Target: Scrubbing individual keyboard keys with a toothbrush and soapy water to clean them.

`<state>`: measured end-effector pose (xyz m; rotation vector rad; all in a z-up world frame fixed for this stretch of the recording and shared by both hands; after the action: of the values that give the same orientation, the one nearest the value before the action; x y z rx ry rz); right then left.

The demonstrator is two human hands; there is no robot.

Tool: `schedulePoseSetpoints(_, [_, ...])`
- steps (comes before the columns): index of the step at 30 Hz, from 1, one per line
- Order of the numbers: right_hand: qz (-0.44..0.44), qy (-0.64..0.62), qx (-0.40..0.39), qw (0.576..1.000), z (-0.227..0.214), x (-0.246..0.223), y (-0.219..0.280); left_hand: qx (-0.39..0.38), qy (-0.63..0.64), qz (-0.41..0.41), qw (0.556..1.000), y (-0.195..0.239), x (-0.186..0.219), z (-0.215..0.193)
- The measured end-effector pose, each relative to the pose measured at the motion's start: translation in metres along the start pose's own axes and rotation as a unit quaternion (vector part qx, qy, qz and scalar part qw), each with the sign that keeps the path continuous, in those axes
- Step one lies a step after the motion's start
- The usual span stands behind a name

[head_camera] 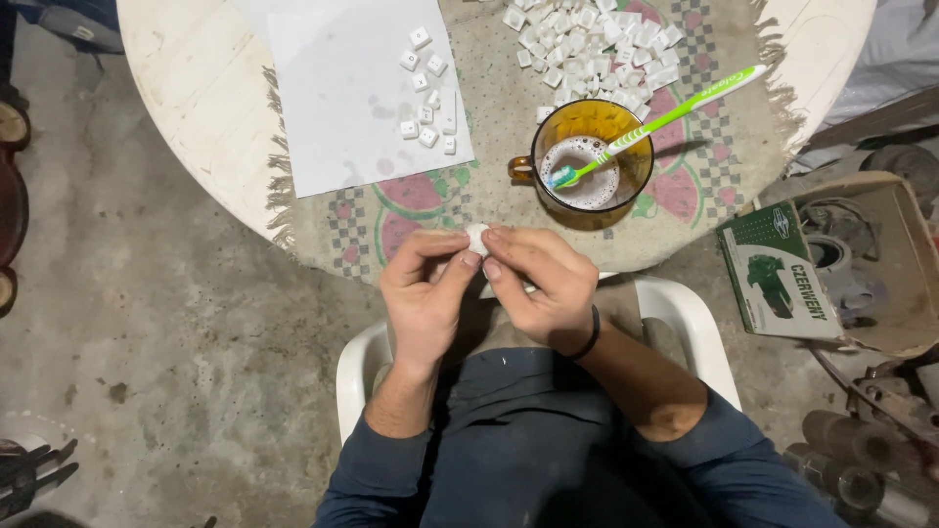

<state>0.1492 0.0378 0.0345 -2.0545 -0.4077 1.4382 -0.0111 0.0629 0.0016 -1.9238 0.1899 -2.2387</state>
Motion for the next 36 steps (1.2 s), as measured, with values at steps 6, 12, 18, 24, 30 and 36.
schedulePoseSetpoints(6, [0.216, -0.304, 0.006, 0.928, 0.010, 0.050, 0.028, -0.035, -0.193, 0.210, 0.958, 0.005, 0.050, 0.016])
schedulePoseSetpoints(12, [0.239, -0.433, 0.035, 0.868, 0.006, 0.070, 0.040, -0.042, -0.152, 0.198, 0.967, 0.005, 0.047, 0.017])
schedulePoseSetpoints(18, [0.251, -0.518, 0.012, 0.817, 0.010, 0.080, 0.055, -0.087, -0.155, 0.175, 0.968, 0.002, 0.055, 0.019])
schedulePoseSetpoints(24, [0.249, -0.504, 0.005, 0.827, 0.012, 0.075, 0.051, -0.093, -0.154, 0.177, 0.968, 0.002, 0.055, 0.015])
schedulePoseSetpoints(30, [0.197, -0.269, 0.031, 0.942, 0.000, 0.042, 0.015, -0.092, 0.073, -0.035, 0.993, -0.009, 0.019, 0.001])
schedulePoseSetpoints(36, [-0.042, 0.007, 0.017, 0.999, -0.001, -0.004, -0.021, -0.115, 0.182, -0.096, 0.972, -0.012, -0.007, -0.007])
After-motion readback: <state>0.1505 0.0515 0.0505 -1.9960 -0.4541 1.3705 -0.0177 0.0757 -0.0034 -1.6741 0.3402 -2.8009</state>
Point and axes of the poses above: each hand's wrist, its own y-axis away from the middle knuckle, its own z-axis out of the palm, x = y × z, the point moved 6 cm from there along -y, towards the middle knuckle, and after that the axes turned 3 degrees about x, right-handed, at the moved point
